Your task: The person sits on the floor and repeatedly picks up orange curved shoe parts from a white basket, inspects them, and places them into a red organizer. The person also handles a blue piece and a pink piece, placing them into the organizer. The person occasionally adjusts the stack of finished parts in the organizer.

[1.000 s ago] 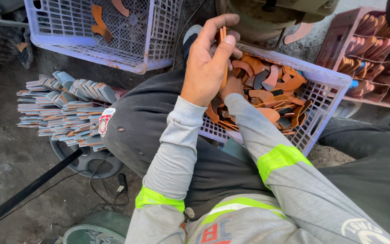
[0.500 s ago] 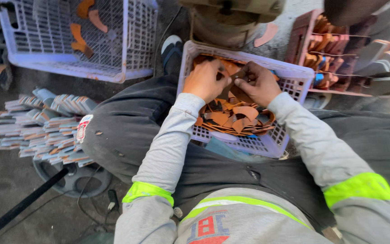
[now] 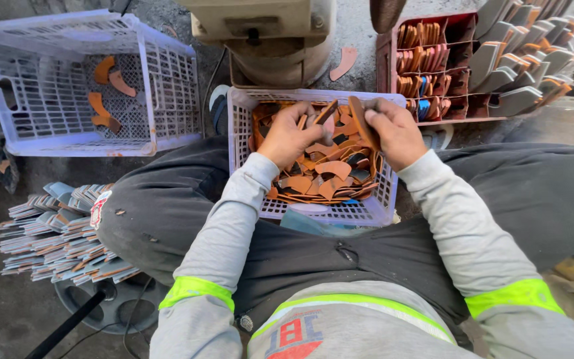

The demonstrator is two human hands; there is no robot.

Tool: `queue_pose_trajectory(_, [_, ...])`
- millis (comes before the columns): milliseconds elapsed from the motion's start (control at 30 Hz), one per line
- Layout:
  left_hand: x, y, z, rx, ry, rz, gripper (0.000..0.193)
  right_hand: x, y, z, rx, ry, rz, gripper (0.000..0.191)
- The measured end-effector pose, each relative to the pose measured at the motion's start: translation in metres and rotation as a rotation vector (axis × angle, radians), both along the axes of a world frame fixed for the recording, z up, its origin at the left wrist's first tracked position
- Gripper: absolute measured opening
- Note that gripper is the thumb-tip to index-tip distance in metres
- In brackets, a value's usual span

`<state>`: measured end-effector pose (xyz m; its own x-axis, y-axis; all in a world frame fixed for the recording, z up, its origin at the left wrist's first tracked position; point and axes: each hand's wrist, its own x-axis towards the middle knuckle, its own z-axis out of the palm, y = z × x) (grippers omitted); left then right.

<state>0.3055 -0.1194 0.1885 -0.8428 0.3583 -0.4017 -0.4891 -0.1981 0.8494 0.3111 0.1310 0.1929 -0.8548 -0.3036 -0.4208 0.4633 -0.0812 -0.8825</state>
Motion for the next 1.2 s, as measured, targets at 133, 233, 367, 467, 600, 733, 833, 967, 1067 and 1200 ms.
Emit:
queue_pose_trajectory(133, [-0.001, 0.037, 0.013, -0.126, 0.017, -0.032, 0.026, -0.01, 0.019, 0.005, -0.305, -0.129, -0.092, 0.045])
queue_pose_trajectory(233, [-0.016, 0.043, 0.012, -0.121, 0.024, 0.004, 0.018, -0.029, 0.019, 0.014, -0.199, -0.071, -0.096, 0.048])
queue_pose_trajectory(367, [-0.034, 0.052, 0.002, -0.326, 0.298, 0.107, 0.025, -0.052, 0.02, 0.02, 0.06, 0.022, -0.032, 0.048])
queue_pose_trajectory(467, [-0.039, 0.059, -0.003, -0.223, 0.239, 0.158, 0.036, -0.055, 0.016, 0.01, 0.184, 0.279, -0.037, 0.036])
queue_pose_trajectory(600, [-0.043, 0.067, -0.004, -0.123, 0.066, 0.139, 0.04, -0.057, 0.015, -0.009, 0.309, 0.294, -0.112, 0.034])
queue_pose_trajectory(733, [-0.039, 0.07, -0.005, -0.066, -0.143, 0.103, 0.041, -0.056, 0.015, -0.018, 0.452, 0.356, -0.034, 0.041])
queue_pose_trajectory(833, [-0.035, 0.07, -0.013, -0.127, 0.059, 0.062, 0.038, -0.049, 0.014, -0.018, 0.41, 0.497, 0.047, 0.04])
queue_pose_trajectory(967, [-0.025, 0.059, -0.02, -0.352, 0.367, 0.099, 0.032, -0.025, 0.006, -0.013, 0.59, 0.395, 0.131, 0.027])
queue_pose_trajectory(1067, [-0.008, 0.048, -0.016, -0.526, 0.321, 0.131, 0.038, -0.004, -0.02, -0.01, 0.729, 0.446, 0.219, 0.02])
queue_pose_trajectory(1200, [0.007, 0.027, -0.013, -0.723, 0.352, 0.173, 0.043, 0.005, -0.06, -0.006, 0.675, 0.752, 0.238, 0.02])
